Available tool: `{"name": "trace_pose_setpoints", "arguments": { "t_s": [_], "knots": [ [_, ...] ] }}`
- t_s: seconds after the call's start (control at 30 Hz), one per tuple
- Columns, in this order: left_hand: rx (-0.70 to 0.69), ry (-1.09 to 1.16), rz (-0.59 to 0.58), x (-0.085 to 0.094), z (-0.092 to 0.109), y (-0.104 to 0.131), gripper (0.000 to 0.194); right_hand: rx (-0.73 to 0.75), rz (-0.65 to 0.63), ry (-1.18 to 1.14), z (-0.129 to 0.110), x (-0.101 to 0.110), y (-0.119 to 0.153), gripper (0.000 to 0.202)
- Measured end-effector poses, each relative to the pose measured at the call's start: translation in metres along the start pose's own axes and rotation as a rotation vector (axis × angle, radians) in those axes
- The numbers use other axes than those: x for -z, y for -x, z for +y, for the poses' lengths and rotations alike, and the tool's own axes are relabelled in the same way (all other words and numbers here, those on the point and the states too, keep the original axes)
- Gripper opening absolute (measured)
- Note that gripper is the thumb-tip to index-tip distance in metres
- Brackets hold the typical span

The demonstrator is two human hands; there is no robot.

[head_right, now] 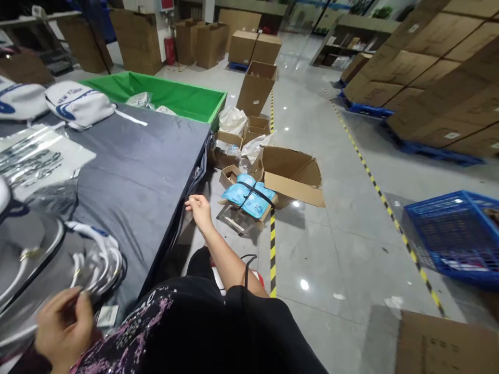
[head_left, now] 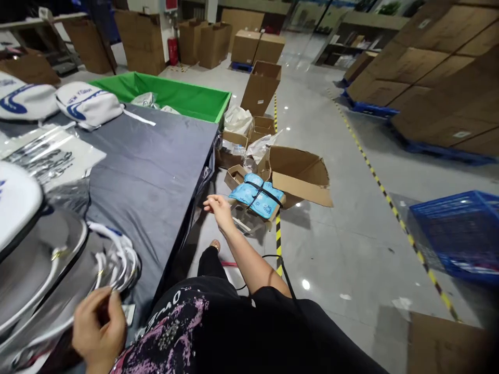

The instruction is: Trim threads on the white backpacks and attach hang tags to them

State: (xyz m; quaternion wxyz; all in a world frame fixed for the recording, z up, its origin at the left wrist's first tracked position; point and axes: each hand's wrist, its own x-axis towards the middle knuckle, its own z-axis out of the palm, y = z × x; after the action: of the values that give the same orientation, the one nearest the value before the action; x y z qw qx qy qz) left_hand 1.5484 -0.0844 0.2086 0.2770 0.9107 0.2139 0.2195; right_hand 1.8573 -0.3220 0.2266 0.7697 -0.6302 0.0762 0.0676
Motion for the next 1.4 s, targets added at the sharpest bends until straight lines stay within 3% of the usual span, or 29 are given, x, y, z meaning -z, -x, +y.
{"name": "trace_pose_setpoints", "arguments": {
  "t_s": [0.1, 0.23, 0.37, 0.5, 0.7, 0.93, 1.03, 1.13, 1.27, 1.4],
  "knots": [
    [-0.114, 0.037, 0.038, -0.062, 0.073, -0.065, 0.023, 0.009, 0.169, -0.084, -0.017, 0.063, -0.068, 0.025],
    [-0.31, 0.162, -0.225, -0.139, 0.16, -0.149, 0.022, 0.008, 0.408, -0.17, -0.044, 0.157, -0.136, 0.026],
    [-0.375, 0.223, -0.496, -0.221, 0.231, -0.208, 0.026, 0.031, 0.654, -0.183, -0.065, 0.259, -0.171, 0.031],
    [-0.464, 0.31, -0.716, -0.298, 0.286, -0.238, 0.025, 0.044, 0.88, -0.164, -0.069, 0.343, -0.183, 0.034],
    [-0.492, 0.333, -0.958, -0.395, 0.354, -0.276, 0.026, 0.006, 1.049, -0.096, -0.085, 0.416, -0.22, 0.039],
    [-0.527, 0.278, -1.066, -0.522, 0.432, -0.338, 0.024, 0.024, 1.053, -0.009, -0.137, 0.485, -0.319, 0.041],
    [-0.527, 0.22, -1.07, -0.586, 0.471, -0.348, 0.021, 0.033, 0.996, 0.067, -0.139, 0.523, -0.357, 0.043],
    [-0.483, 0.213, -1.038, -0.658, 0.511, -0.338, 0.021, -0.017, 0.949, 0.147, -0.125, 0.579, -0.388, 0.044],
    [-0.319, 0.148, -0.938, -0.761, 0.557, -0.303, 0.031, -0.116, 0.879, 0.185, -0.096, 0.687, -0.446, 0.041],
    [-0.1, 0.015, -0.75, -0.859, 0.592, -0.277, 0.059, -0.152, 0.835, 0.251, -0.061, 0.807, -0.541, 0.023]
  ]
}}
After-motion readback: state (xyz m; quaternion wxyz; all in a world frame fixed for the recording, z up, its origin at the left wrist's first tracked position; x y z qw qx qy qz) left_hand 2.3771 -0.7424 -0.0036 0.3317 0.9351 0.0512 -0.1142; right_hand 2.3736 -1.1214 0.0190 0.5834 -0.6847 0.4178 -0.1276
